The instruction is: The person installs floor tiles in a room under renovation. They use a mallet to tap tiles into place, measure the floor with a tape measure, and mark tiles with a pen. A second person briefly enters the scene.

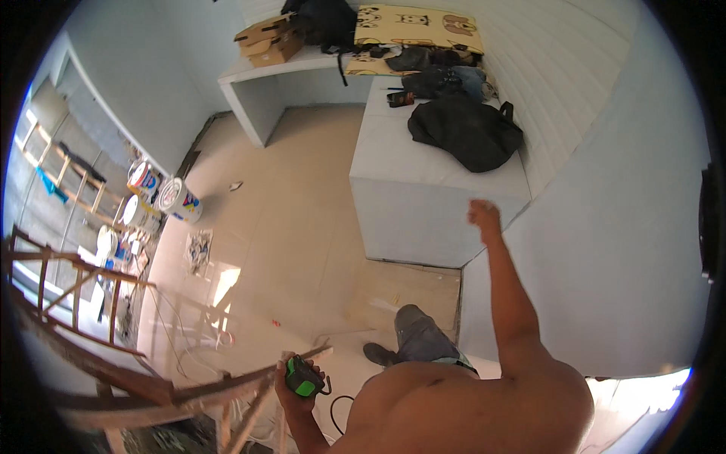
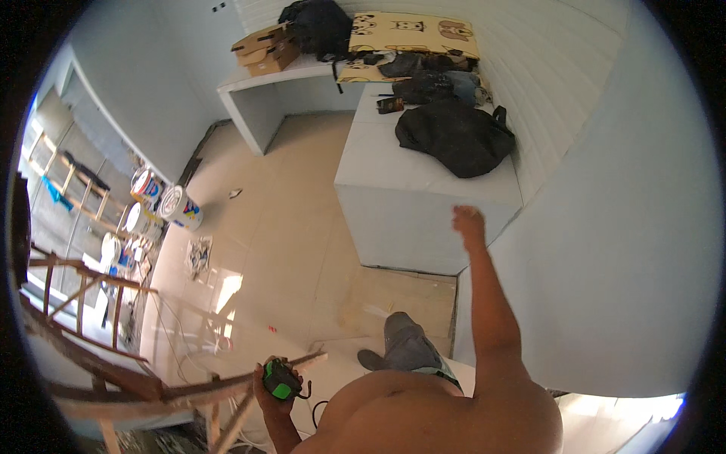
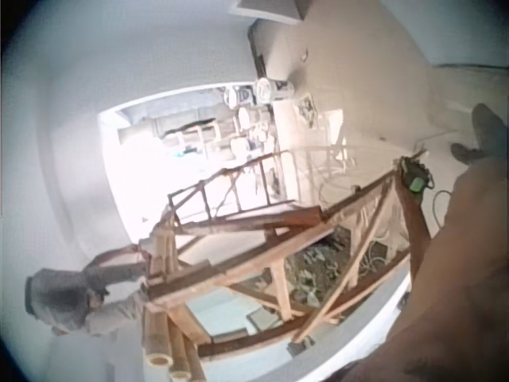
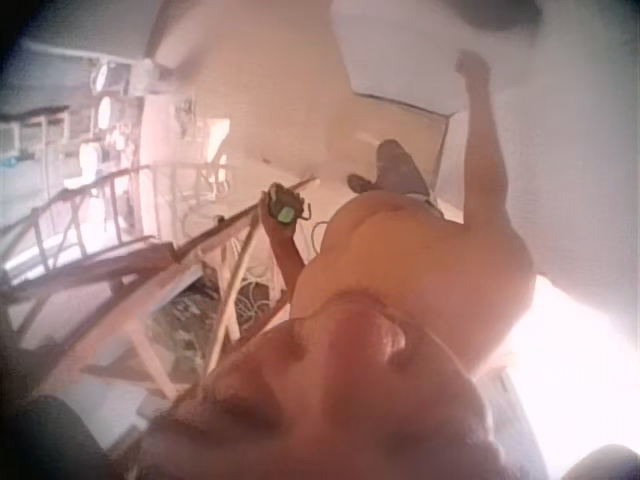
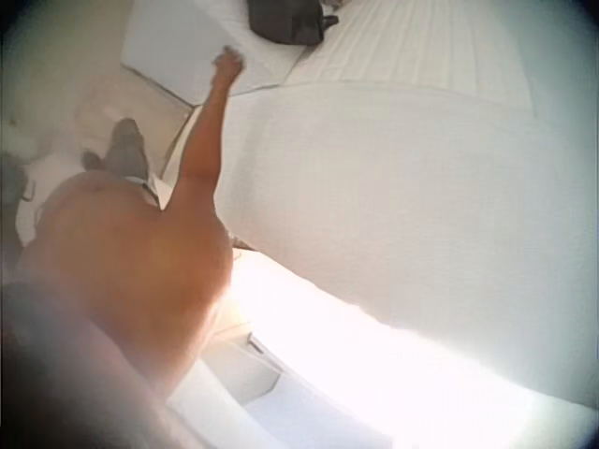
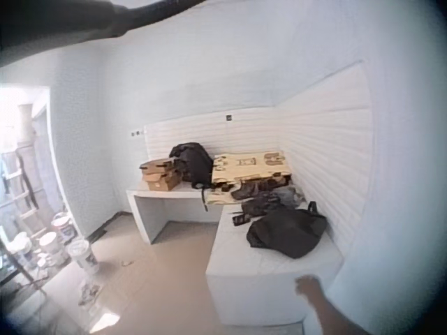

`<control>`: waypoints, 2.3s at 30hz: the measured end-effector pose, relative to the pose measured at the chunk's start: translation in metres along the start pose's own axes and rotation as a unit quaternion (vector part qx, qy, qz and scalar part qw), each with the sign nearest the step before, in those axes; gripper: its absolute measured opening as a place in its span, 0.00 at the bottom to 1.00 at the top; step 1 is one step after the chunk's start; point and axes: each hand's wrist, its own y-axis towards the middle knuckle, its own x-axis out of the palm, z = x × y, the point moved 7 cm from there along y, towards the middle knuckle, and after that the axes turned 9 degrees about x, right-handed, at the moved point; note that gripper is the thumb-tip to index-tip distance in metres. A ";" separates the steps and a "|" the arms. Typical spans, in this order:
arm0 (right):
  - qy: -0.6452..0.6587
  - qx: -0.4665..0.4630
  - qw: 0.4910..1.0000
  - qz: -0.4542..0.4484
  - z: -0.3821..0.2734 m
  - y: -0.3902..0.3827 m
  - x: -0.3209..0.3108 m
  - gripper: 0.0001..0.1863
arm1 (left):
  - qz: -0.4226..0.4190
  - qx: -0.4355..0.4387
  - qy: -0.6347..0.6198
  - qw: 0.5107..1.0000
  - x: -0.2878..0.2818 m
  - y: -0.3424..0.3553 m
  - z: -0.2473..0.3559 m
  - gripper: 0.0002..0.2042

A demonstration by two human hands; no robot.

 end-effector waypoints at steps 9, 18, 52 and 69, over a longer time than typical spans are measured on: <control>0.253 0.123 0.938 0.203 -0.062 0.091 -0.025 0.43 | -0.008 -0.058 0.014 0.998 0.041 0.133 0.017 0.22; 0.404 0.133 0.894 0.145 -0.100 0.147 0.017 0.33 | -0.005 -0.125 -0.004 0.992 0.099 0.256 0.021 0.23; -0.772 -0.307 0.557 0.009 -0.163 0.498 0.433 0.10 | 0.202 -0.090 -0.014 0.975 0.119 0.401 0.036 0.19; -0.205 -0.084 0.918 -0.330 -0.168 0.354 0.569 0.20 | 0.223 -0.029 -0.140 0.964 0.081 0.335 -0.003 0.19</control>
